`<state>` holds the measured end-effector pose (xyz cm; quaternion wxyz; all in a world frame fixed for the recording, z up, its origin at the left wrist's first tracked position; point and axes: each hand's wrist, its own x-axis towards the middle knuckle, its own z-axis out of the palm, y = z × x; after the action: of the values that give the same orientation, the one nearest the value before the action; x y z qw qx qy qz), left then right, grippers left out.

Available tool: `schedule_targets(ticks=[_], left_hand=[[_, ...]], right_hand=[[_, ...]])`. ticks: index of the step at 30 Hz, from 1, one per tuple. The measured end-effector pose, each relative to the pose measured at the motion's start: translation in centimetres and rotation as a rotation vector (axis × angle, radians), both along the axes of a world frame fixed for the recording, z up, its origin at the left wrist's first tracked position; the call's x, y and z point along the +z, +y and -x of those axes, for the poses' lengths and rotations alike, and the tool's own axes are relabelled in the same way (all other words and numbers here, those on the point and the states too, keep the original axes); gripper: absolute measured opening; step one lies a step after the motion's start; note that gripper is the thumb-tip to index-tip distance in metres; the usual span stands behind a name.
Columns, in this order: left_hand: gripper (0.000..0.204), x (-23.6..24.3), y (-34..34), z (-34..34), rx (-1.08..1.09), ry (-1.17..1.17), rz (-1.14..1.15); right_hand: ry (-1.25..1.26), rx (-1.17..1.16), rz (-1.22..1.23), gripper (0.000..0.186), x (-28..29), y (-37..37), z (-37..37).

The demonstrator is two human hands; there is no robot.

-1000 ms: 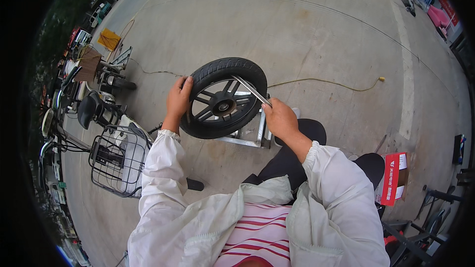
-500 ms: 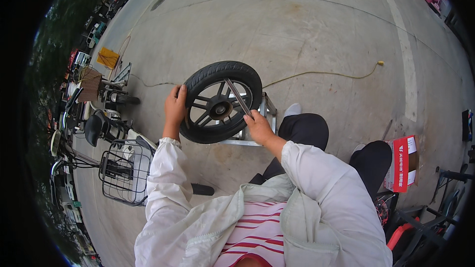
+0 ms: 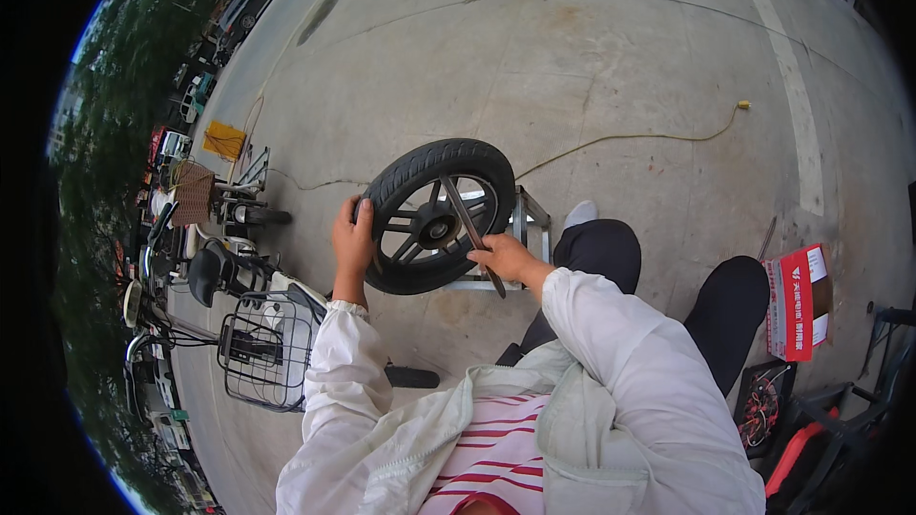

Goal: The person sits on a stool outside a shop and uses two tire levers to pry a tire off a small wheel rim. They repeatedly insert the levers between the tire bead and rim, rotating the wheel and working around the circumference to detach the tire.

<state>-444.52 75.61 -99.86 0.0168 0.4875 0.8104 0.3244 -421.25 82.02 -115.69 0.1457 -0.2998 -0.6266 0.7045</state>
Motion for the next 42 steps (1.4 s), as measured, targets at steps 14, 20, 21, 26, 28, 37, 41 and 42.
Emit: schedule_targets(ticks=[14, 20, 21, 26, 28, 37, 41, 42], left_hand=[[0.039, 0.4, -2.1, -4.6, -0.023, 0.086, -0.063], [0.039, 0.9, -2.0, -5.2, -0.025, 0.116, -0.046], [0.04, 0.9, -2.0, -5.1, -0.022, 0.103, -0.041], [0.046, 0.4, -2.8, -5.5, -0.052, 0.072, -0.075], [0.049, 0.2, -3.4, -6.1, -0.079, 0.103, -0.083], [0.06, 1.2, -4.2, -9.7, -0.116, 0.244, -0.064], [0.061, 1.2, -4.9, -9.9, -0.083, 0.229, -0.048], [0.061, 1.1, -5.0, -9.9, -0.071, 0.218, -0.041]], right_hand=[[0.175, 0.341, 0.609, 0.034, 0.7, -3.4, 2.0], [-0.145, 0.137, 0.039, 0.033, -1.9, 0.0, -0.6], [-0.168, 0.148, 0.03, 0.032, -1.6, 0.2, -0.9], [-0.147, 0.241, 0.241, 0.035, -0.4, -0.6, -2.9], [-0.121, 0.286, 0.343, 0.04, 0.2, -1.3, -3.4], [-0.325, 0.273, 0.196, 0.038, -0.9, -1.3, -4.4], [-0.138, 0.426, 0.404, 0.042, 1.4, -2.6, -5.0], [-0.115, 0.443, 0.436, 0.045, 2.0, -2.9, -5.0]])
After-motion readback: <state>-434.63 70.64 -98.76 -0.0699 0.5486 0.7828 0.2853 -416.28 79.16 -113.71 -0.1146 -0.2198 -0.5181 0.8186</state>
